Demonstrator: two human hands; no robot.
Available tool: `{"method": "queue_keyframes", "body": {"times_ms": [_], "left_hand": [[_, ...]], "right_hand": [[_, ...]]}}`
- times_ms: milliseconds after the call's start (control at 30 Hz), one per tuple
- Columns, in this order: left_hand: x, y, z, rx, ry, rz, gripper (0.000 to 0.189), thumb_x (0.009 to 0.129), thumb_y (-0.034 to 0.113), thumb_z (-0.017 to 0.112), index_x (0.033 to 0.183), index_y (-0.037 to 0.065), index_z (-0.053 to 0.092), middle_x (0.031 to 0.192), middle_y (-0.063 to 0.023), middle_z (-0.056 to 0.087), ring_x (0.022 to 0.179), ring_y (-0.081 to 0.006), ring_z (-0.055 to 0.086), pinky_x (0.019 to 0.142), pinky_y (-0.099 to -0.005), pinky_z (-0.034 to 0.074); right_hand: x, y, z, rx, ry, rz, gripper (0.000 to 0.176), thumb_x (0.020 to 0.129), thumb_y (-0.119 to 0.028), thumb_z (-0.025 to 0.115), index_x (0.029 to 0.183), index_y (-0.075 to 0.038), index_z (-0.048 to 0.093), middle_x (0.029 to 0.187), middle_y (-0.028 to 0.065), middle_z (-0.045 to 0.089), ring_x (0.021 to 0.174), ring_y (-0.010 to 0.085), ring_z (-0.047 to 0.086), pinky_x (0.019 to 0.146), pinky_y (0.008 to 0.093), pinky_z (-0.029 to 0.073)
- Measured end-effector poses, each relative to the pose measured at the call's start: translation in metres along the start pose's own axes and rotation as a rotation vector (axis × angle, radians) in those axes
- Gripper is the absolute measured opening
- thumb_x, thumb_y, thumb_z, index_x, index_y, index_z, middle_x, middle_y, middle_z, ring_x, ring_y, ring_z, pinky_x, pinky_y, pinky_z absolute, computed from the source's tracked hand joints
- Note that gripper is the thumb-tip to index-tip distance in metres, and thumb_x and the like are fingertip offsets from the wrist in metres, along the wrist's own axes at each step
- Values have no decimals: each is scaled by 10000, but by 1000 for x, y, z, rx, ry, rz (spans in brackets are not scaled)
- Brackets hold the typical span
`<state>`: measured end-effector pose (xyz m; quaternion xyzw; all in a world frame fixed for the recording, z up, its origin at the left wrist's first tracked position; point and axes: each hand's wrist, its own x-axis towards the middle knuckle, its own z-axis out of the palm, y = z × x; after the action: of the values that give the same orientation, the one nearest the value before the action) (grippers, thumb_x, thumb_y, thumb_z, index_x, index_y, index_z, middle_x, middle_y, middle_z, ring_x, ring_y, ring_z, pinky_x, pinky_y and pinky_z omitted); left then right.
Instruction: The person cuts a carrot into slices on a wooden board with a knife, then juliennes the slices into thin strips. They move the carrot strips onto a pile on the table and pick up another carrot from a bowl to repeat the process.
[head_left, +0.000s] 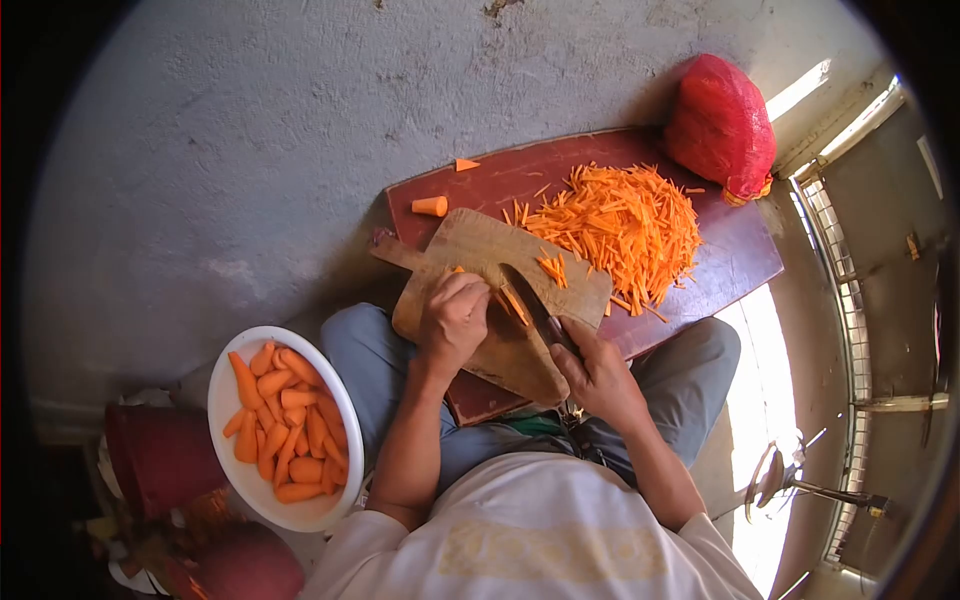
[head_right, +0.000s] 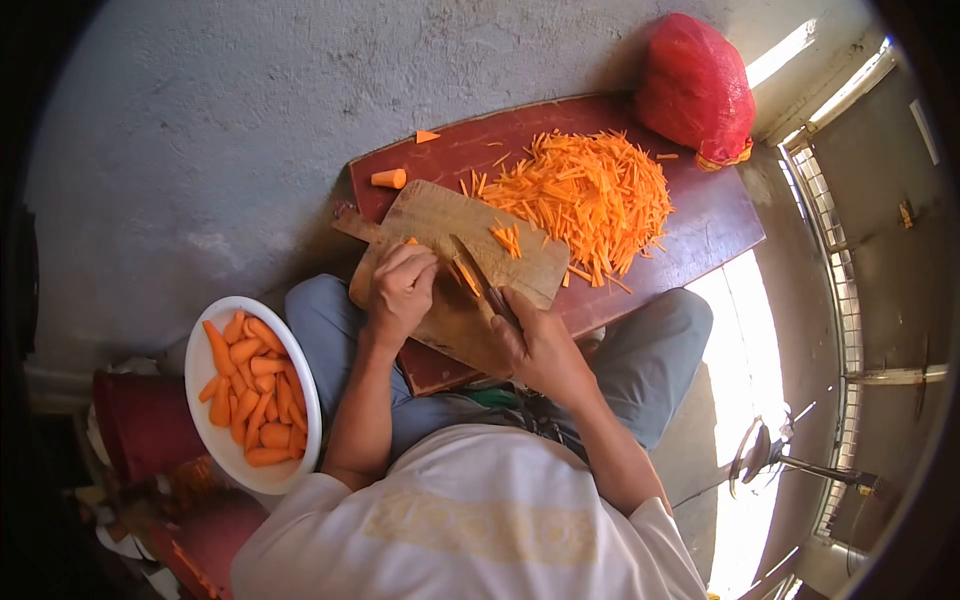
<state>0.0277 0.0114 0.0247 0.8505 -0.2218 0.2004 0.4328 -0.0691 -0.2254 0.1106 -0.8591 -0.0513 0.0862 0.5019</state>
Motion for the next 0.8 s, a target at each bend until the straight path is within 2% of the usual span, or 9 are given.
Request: {"method": "queue_keyframes", "body": {"times_ms": [133, 233, 333, 467, 567, 633, 667, 733, 800], "left_hand": [[10, -5, -23, 257, -53, -43, 217, 854, 26, 812, 1062, 7, 757, 1112, -120, 742, 1088, -356, 678, 993, -487, 513], [9, -4, -29, 280, -110, -56, 244, 844, 50, 828, 1078, 15, 764, 1131, -117, 732, 1101, -357, 676, 1000, -487, 506], [9, -6, -27, 248, -179, -61, 266, 840, 62, 841, 1091, 11, 773, 1135, -117, 721, 1112, -352, 677, 1008, -491, 503], [9, -3, -28, 270, -187, -101, 361, 839, 76, 875, 1186, 19, 795, 1143, -132, 728, 1142, -356, 684, 1033, -459, 514], [10, 0, -31, 287, -162, -127, 376, 838, 71, 877, 1202, 15, 802, 1152, -137, 725, 1128, -355, 691, 1034, -455, 517], [10, -4, -32, 260, -177, -170, 383, 835, 62, 878, 1207, 7, 803, 1160, -141, 723, 1123, -356, 692, 1033, -456, 519], [9, -6, -32, 249, -174, -165, 392, 832, 52, 874, 1215, 3, 801, 1153, -145, 722, 1105, -355, 697, 1015, -452, 529], [10, -8, -33, 227, -167, -153, 410, 827, 30, 864, 1230, -4, 797, 1138, -154, 720, 1068, -354, 707, 979, -446, 550], [10, -3, -33, 144, -163, -224, 358, 847, 31, 826, 1200, -6, 791, 1129, -156, 706, 1084, -378, 698, 972, -462, 558]], "right_hand": [[-10, -1, 0, 44, -69, -5, 342, 1089, -168, 635, 1349, 54, 618, 943, 333, 672, 910, 522, 675, 827, 501, 545], [-9, 12, -2, 25, -80, 12, 362, 1116, -198, 609, 1397, 30, 636, 979, 295, 698, 886, 423, 708, 837, 471, 557], [4, 21, -13, -37, 39, -47, 357, 1089, -182, 632, 1363, 46, 629, 999, 338, 693, 955, 511, 699, 866, 503, 552], [29, 39, -30, -45, 110, -27, 362, 1073, -192, 651, 1349, 43, 653, 1085, 337, 716, 1051, 481, 729, 905, 491, 558], [27, 25, -26, -57, 121, -60, 380, 1070, -194, 654, 1361, 50, 647, 1073, 340, 717, 1032, 479, 733, 902, 482, 561], [22, 23, -17, 32, 36, -23, 386, 1066, -194, 661, 1367, 47, 649, 1054, 342, 715, 1007, 482, 734, 896, 477, 563], [20, 31, -10, 37, 28, -79, 380, 1065, -194, 664, 1368, 34, 648, 1028, 347, 705, 978, 503, 719, 879, 485, 560], [15, 22, -7, 30, -14, -43, 373, 1065, -190, 661, 1360, 38, 643, 1022, 350, 699, 969, 517, 705, 870, 497, 556], [10, 15, -4, 39, -5, -85, 362, 1062, -183, 657, 1341, 47, 631, 1030, 356, 693, 987, 547, 682, 864, 521, 545]]}}
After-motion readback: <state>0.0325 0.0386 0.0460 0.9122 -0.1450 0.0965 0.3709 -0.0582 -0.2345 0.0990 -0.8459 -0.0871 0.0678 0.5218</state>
